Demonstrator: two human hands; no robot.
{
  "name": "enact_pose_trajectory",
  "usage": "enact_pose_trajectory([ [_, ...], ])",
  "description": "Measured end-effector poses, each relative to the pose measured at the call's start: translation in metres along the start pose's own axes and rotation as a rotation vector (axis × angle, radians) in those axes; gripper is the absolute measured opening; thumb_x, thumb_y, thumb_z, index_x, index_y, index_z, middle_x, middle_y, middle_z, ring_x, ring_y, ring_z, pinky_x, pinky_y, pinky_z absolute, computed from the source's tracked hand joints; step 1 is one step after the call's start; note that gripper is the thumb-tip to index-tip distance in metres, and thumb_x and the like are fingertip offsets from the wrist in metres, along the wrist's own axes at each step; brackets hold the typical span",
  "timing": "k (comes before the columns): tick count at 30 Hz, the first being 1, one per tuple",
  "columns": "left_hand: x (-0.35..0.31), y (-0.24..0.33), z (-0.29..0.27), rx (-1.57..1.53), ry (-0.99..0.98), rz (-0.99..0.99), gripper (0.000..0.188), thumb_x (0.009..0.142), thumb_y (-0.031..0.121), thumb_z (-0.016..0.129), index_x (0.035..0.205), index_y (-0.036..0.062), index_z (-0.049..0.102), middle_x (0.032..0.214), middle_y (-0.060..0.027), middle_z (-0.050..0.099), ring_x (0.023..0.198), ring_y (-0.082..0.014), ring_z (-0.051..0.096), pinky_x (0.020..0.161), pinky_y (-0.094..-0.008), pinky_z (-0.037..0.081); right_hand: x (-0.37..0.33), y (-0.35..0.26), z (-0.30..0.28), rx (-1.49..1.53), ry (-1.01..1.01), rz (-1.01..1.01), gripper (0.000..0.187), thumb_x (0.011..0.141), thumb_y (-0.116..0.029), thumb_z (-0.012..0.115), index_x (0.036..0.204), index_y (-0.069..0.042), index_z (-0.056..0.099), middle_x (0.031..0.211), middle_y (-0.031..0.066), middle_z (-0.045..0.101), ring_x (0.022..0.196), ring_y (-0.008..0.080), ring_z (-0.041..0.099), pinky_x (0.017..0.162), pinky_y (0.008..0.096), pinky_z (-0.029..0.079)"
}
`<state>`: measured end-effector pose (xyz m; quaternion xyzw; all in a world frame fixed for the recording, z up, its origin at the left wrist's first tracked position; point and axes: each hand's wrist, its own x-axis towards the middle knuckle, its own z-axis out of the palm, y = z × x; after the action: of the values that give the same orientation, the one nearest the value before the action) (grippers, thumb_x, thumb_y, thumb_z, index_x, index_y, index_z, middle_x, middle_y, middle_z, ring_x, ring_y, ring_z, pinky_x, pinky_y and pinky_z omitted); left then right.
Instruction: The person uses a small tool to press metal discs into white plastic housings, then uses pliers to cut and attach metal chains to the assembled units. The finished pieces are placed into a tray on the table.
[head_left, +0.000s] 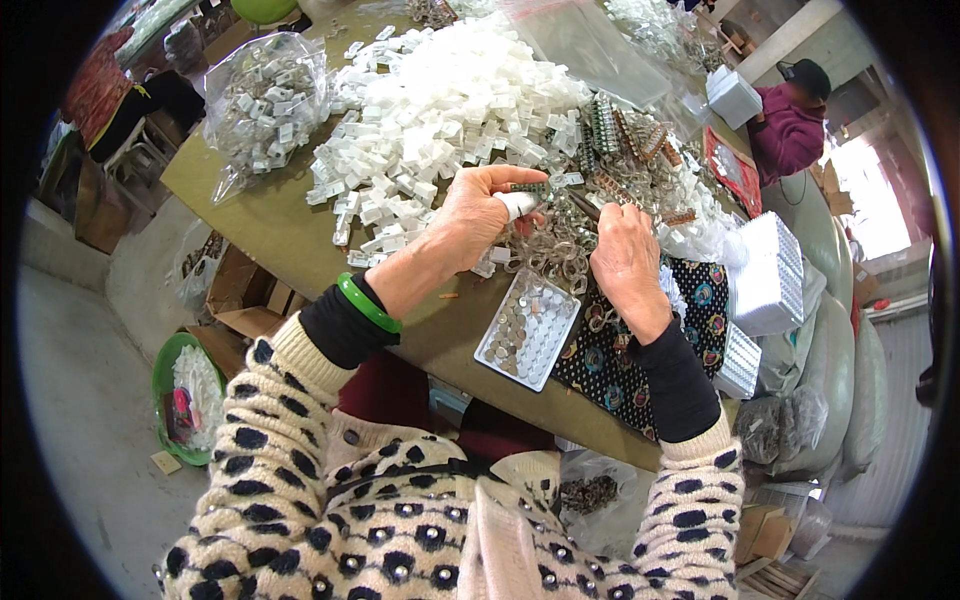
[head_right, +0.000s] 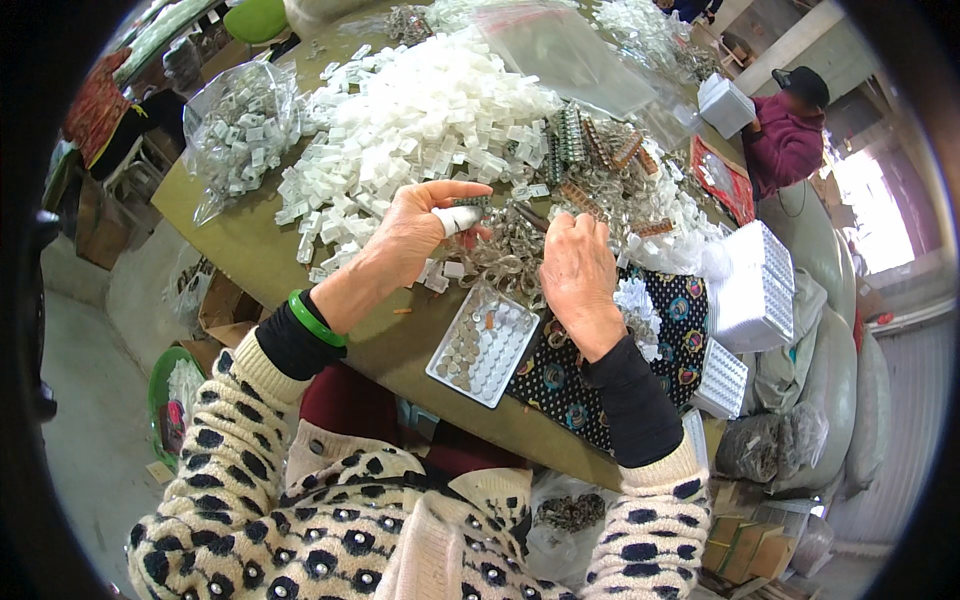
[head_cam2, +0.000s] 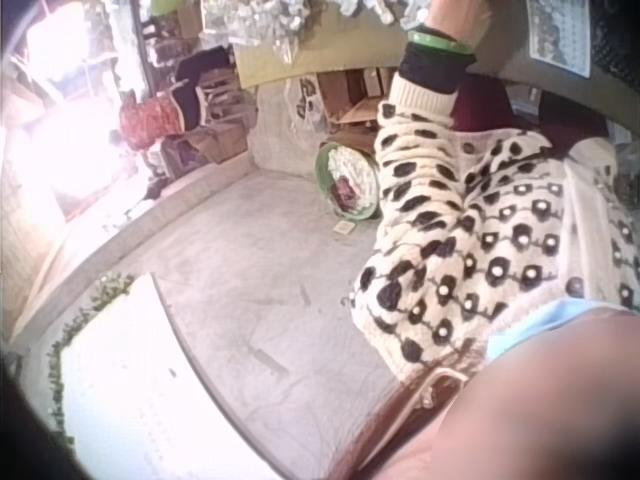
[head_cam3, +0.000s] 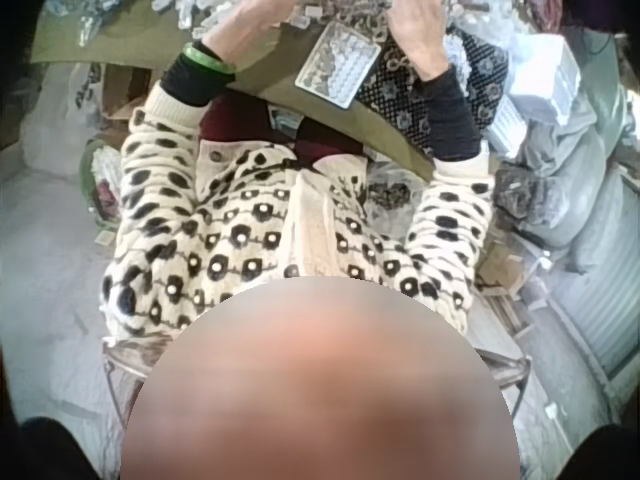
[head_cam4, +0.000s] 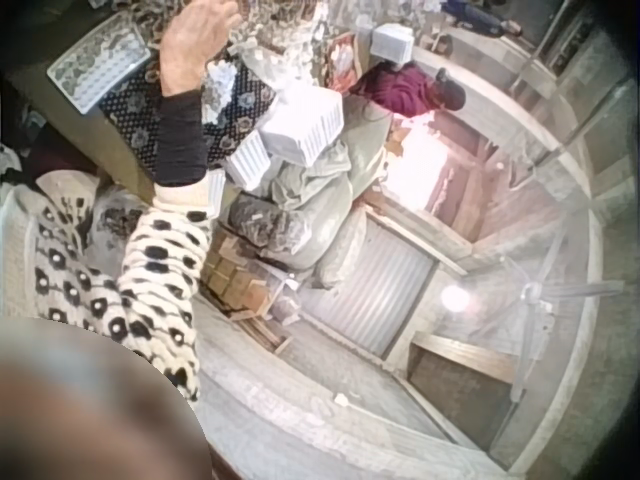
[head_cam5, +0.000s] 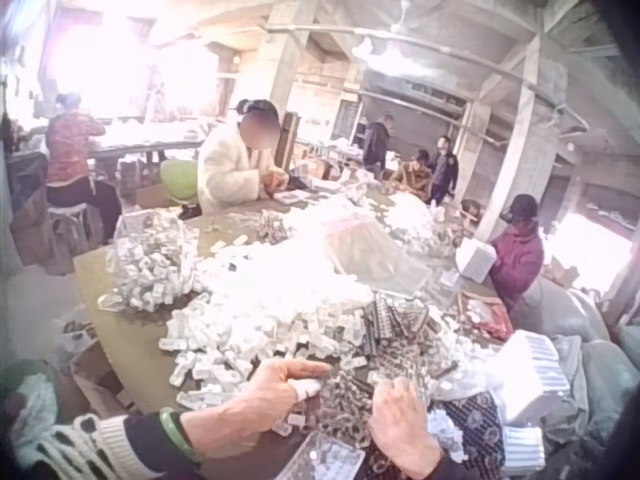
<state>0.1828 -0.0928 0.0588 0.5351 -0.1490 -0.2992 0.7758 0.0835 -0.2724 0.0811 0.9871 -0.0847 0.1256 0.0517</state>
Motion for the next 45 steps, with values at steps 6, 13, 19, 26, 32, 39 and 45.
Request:
enact_pose_trajectory([
  [6,-0.002,0.000,-0.001,0.011,-0.042,-0.017,0.028,0.090,0.001,0.062,0.118,0.0040,0.066,0.085,-0.0058,0.070,0.070,-0.0095,0.063,0.059,-0.0228,0.050,-0.005,-0.005,-0.001,0.060,-0.026,-0.098,0.017,0.074,0.004,0.059,0.091,0.003,0.057,0.093,0.0204,0.060,0.093,0.0365,0.059,0.079,0.0419,0.052],
  [13,-0.004,0.000,0.003,-0.016,0.006,-0.019,0.026,0.086,-0.004,0.063,0.110,0.0031,0.069,0.077,-0.0041,0.067,0.062,-0.0080,0.059,0.052,-0.0222,0.046,-0.005,-0.010,0.003,-0.033,-0.021,-0.162,0.015,0.076,0.001,0.062,0.089,0.001,0.057,0.092,0.0183,0.061,0.091,0.0331,0.062,0.075,0.0382,0.055],
  [19,-0.003,-0.004,0.004,0.026,0.049,0.028,0.024,0.085,-0.004,0.064,0.107,0.0025,0.071,0.073,-0.0037,0.065,0.060,-0.0078,0.057,0.052,-0.0238,0.046,-0.005,-0.013,0.003,-0.057,0.021,-0.190,0.010,0.076,0.000,0.062,0.085,0.000,0.058,0.086,0.0167,0.064,0.084,0.0316,0.065,0.070,0.0374,0.056],
  [26,-0.005,-0.013,0.011,0.668,0.259,0.614,0.023,0.083,0.000,0.066,0.104,0.0063,0.074,0.069,-0.0002,0.064,0.059,-0.0054,0.053,0.055,-0.0245,0.045,-0.007,-0.021,0.005,-0.043,-0.058,-0.088,0.010,0.075,0.000,0.063,0.084,0.001,0.059,0.081,0.0173,0.065,0.079,0.0324,0.067,0.066,0.0375,0.057],
  [32,-0.004,-0.004,0.001,0.154,-0.010,0.098,0.034,0.092,-0.004,0.055,0.126,-0.0024,0.059,0.095,-0.0062,0.068,0.075,-0.0086,0.059,0.067,-0.0224,0.050,-0.006,-0.003,0.003,-0.119,-0.050,-0.012,0.018,0.074,0.000,0.063,0.091,0.005,0.059,0.091,0.0217,0.061,0.088,0.0358,0.063,0.072,0.0388,0.056],
  [39,-0.010,0.001,0.009,-0.034,-0.007,0.036,0.029,0.091,-0.004,0.057,0.120,-0.0030,0.062,0.085,-0.0077,0.067,0.067,-0.0099,0.059,0.059,-0.0232,0.050,-0.008,-0.008,0.001,0.013,-0.018,-0.112,0.018,0.074,0.002,0.061,0.092,0.004,0.058,0.093,0.0199,0.060,0.092,0.0336,0.061,0.077,0.0387,0.054],
  [45,-0.010,0.001,0.006,-0.074,-0.027,0.014,0.028,0.090,-0.005,0.058,0.118,-0.0037,0.062,0.083,-0.0095,0.067,0.066,-0.0116,0.061,0.057,-0.0240,0.051,-0.008,-0.015,-0.002,-0.044,-0.043,-0.142,0.017,0.074,0.002,0.062,0.090,0.002,0.058,0.091,0.0185,0.060,0.092,0.0330,0.061,0.076,0.0378,0.055],
])
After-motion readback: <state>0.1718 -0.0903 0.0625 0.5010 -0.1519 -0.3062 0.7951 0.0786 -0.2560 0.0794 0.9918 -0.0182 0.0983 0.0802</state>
